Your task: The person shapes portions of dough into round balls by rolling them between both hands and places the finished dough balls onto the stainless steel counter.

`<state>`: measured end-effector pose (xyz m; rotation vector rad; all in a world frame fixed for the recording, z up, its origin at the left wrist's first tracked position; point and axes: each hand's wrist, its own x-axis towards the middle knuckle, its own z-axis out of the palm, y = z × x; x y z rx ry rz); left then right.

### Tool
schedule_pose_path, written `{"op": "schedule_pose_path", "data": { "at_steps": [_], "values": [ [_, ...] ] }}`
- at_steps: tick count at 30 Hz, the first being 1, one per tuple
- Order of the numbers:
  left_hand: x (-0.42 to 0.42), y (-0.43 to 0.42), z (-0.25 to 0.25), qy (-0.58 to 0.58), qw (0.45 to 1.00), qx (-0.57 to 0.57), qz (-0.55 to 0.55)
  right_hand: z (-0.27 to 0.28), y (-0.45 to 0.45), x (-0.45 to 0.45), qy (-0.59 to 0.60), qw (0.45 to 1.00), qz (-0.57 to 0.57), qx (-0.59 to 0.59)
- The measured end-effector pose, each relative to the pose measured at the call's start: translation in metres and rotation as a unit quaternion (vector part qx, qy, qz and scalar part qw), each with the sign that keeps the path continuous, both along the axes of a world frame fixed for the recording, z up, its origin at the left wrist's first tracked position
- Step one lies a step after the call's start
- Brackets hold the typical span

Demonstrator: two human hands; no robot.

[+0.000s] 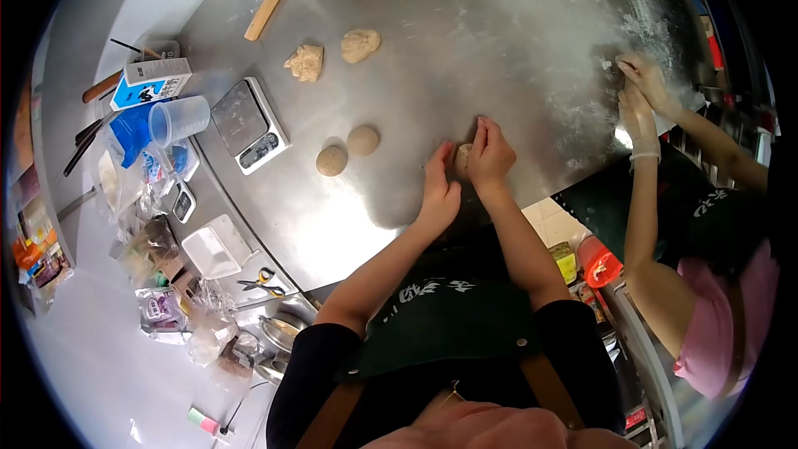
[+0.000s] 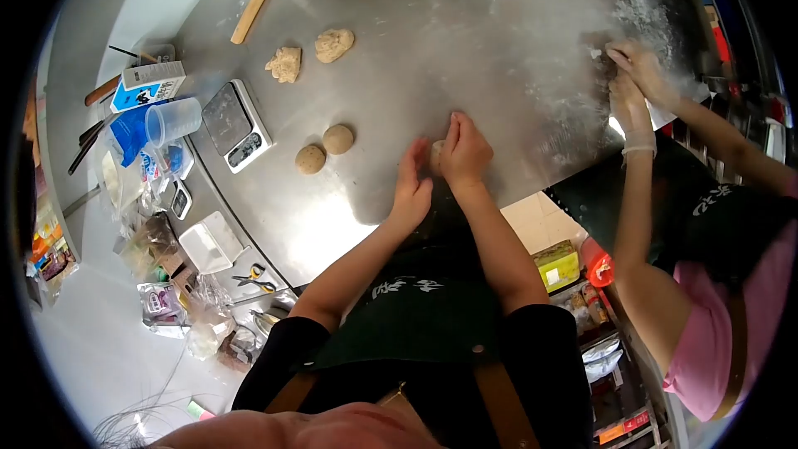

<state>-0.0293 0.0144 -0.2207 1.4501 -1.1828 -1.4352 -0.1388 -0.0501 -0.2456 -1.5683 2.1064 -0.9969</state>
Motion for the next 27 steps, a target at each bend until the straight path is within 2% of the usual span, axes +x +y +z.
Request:
{"op": "schedule_pose_path", "data": {
  "at_steps": [2,6,8,10,14,17,19,21,27],
  "values": [
    [0.000,-0.005,0.004,-0.010,0.999,-0.010,-0.044,-0.005,0.003,-0.004,-0.002,1.000,0.004,-0.011],
    [-0.007,0.018,0.017,-0.029,0.997,-0.054,-0.048,0.000,0.024,-0.008,-0.033,0.998,-0.035,-0.031],
    [-0.010,0.029,0.022,0.000,0.996,-0.073,-0.041,0.002,0.032,-0.012,-0.063,0.997,-0.049,-0.021],
    [-0.013,0.033,0.024,0.013,0.995,-0.092,-0.023,0.017,0.020,-0.007,-0.049,0.998,-0.013,-0.033],
    [0.000,0.002,0.016,-0.042,0.996,-0.076,-0.014,0.030,-0.027,0.007,0.005,0.993,0.058,-0.103],
    [0.004,-0.012,0.016,-0.030,0.995,-0.091,0.007,0.025,-0.047,0.007,-0.021,0.999,0.040,-0.002],
    [-0.001,-0.014,0.015,-0.014,0.993,-0.102,0.050,0.037,-0.052,0.009,-0.042,0.999,0.013,-0.014],
    [-0.001,-0.006,0.017,-0.007,0.995,-0.090,0.030,0.038,-0.045,0.017,-0.017,1.000,0.018,0.001],
    [0.012,-0.015,0.019,-0.021,0.998,-0.038,0.039,-0.001,-0.037,0.016,0.028,0.999,0.043,-0.009]
  ]
}}
